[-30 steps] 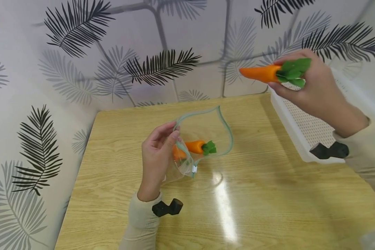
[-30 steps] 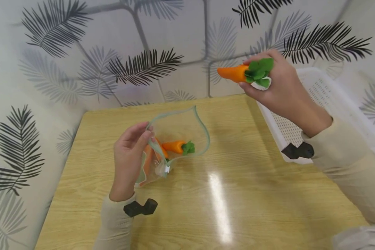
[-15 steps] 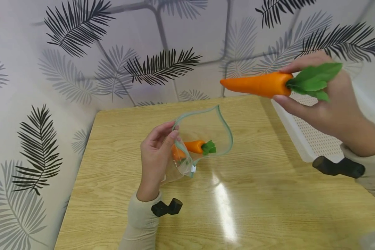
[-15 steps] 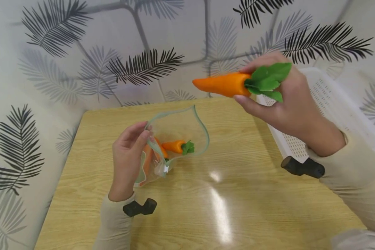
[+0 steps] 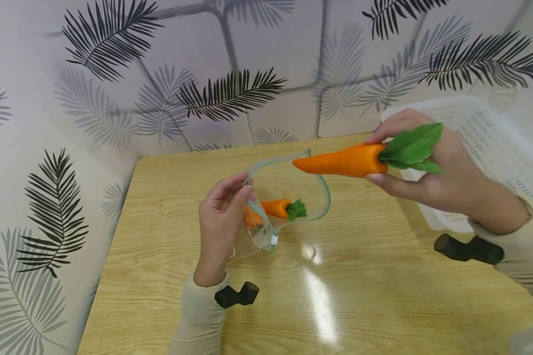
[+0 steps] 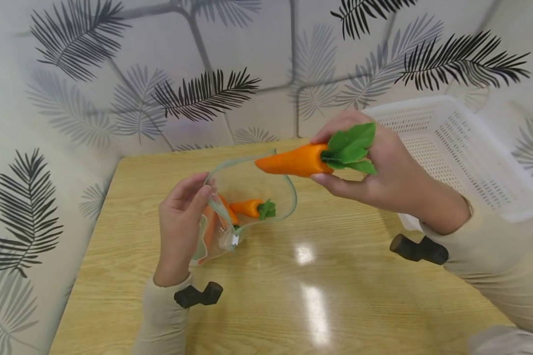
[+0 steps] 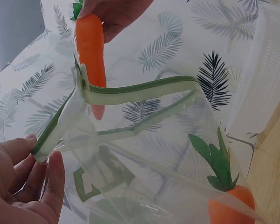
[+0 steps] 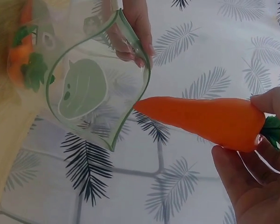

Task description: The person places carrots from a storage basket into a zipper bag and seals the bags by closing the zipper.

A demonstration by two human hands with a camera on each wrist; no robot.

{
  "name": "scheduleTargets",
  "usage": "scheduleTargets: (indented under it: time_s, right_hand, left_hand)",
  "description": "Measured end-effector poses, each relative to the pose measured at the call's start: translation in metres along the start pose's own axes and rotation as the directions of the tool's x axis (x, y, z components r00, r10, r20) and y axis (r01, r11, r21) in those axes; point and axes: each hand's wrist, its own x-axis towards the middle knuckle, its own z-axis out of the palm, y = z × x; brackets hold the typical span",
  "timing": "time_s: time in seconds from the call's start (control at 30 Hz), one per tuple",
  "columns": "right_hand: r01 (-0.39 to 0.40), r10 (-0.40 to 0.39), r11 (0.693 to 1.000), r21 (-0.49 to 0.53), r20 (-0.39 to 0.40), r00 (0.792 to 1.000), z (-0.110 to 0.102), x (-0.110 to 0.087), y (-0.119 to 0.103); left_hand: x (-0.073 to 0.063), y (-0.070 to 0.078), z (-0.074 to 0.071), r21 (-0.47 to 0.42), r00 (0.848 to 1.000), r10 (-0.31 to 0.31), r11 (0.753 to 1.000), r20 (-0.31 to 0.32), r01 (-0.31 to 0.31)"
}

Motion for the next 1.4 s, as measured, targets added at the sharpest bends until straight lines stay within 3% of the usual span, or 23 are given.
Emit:
scheduleTargets:
  time_s: [0.23, 0.5, 0.77, 1.13, 1.4]
  right_hand:
    - [-0.062, 0.061, 0.998, 0.003, 0.161, 0.985, 0.015, -0.008, 0.001]
    - [-0.191, 0.150, 0.977, 0.098, 0.326, 0.933, 0.034, -0.022, 0.008]
    - [-0.226, 0.184, 0.972, 0.069, 0.376, 0.908, 0.051, -0.028, 0.011]
    - [-0.317, 0.240, 0.945, 0.082, 0.486, 0.841, 0.067, -0.031, 0.014]
    - [-0.303, 0.234, 0.952, 0.045, 0.529, 0.816, 0.078, -0.035, 0.020]
  left_hand:
    - [0.000, 0.000, 0.000, 0.008, 1.000, -0.001, 1.000, -0.001, 0.001]
    - [0.000, 0.000, 0.000, 0.007, 1.000, -0.004, 1.000, -0.003, 0.004]
    - [0.000, 0.000, 0.001, -0.006, 1.000, -0.009, 1.000, 0.001, 0.009]
    - [0.000, 0.000, 0.002, 0.003, 1.000, -0.004, 1.000, -0.001, 0.004]
    - [0.000, 0.000, 0.002, 0.002, 1.000, 0.001, 1.000, -0.001, -0.001]
